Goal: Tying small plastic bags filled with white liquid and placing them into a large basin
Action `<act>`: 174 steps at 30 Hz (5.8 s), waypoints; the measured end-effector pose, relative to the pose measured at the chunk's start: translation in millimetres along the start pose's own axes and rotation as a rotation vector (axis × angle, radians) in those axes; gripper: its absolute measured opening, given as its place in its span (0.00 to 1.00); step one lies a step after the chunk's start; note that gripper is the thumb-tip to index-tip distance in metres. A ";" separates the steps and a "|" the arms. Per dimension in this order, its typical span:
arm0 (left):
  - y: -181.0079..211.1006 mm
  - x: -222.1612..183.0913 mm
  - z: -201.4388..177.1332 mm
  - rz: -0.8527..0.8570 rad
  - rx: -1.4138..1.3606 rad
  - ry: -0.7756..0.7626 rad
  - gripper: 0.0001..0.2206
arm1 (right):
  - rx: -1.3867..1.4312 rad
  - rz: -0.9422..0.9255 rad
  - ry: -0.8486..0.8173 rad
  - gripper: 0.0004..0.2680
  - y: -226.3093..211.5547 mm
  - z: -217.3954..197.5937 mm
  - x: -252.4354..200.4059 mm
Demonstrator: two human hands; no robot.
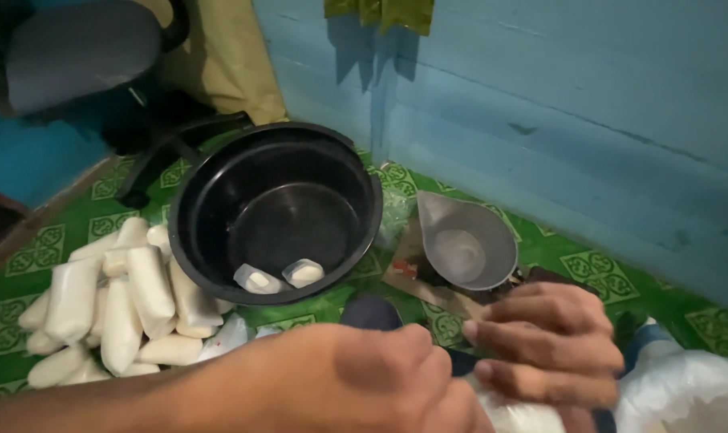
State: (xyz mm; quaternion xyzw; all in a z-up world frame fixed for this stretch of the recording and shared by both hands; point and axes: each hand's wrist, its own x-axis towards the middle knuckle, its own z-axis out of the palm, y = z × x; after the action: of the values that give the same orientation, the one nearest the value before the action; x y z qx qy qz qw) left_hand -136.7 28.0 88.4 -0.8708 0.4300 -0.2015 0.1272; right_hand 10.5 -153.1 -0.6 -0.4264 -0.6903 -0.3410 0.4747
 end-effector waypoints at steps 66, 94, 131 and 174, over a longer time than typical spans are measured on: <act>-0.6 -17.6 249.0 -1.363 -1.181 -0.429 0.11 | 0.378 2.144 -0.952 0.15 48.8 45.6 -31.3; -7.3 4.5 -4.4 -0.332 -1.166 -0.156 0.08 | 0.724 0.145 0.507 0.07 8.3 115.4 -45.0; 77.7 -72.4 265.0 -1.384 -0.552 0.333 0.09 | 0.535 1.636 -0.340 0.11 7.3 111.2 -164.4; 99.4 -69.1 272.9 -1.245 -1.263 0.991 0.13 | 0.377 1.375 0.011 0.12 -33.9 131.4 -201.7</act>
State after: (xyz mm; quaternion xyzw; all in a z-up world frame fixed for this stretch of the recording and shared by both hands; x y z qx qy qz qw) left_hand -118.4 37.0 -209.5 -0.6666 -0.0676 -0.3061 -0.6763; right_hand -30.8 -105.1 -235.4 -0.6743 -0.3099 0.1586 0.6513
